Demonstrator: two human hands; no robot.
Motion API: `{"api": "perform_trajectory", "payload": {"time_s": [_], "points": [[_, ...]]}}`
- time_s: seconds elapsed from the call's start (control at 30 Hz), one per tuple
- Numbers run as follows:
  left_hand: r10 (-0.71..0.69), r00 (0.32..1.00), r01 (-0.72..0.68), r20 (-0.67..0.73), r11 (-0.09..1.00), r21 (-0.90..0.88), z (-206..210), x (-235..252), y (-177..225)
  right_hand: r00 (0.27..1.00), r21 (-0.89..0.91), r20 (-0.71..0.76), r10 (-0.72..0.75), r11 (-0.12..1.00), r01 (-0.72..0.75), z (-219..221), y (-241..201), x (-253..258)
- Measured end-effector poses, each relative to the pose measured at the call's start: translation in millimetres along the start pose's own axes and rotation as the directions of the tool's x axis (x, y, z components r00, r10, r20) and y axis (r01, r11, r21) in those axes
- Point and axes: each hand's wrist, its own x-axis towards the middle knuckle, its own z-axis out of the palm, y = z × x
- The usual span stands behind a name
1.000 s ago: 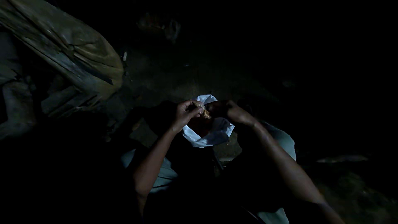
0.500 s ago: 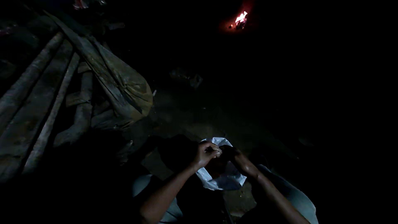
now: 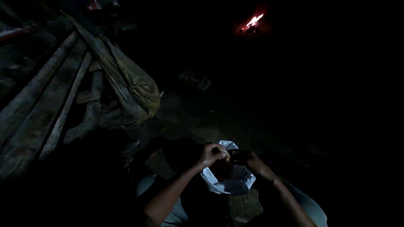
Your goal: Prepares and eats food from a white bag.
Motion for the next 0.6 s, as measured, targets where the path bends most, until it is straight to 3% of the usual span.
{"api": "perform_trajectory", "payload": {"time_s": [0.3, 0.47, 0.6], "points": [[0.053, 0.998, -0.054, -0.042, 0.998, -0.021, 2, 0, -2, 0.999, 0.023, 0.021, -0.043, 0.999, 0.042, 1, 0, 0], [0.144, 0.989, -0.141, -0.024, 0.983, 0.119, 8, -2, -6, 0.999, -0.127, -0.027, -0.039, 0.991, 0.035, 3, 3, 4], [0.084, 0.996, -0.082, -0.014, 0.991, 0.105, 6, -5, 2, 0.999, -0.228, 0.011, -0.051, 0.972, 0.052, 2, 4, 4]]}}
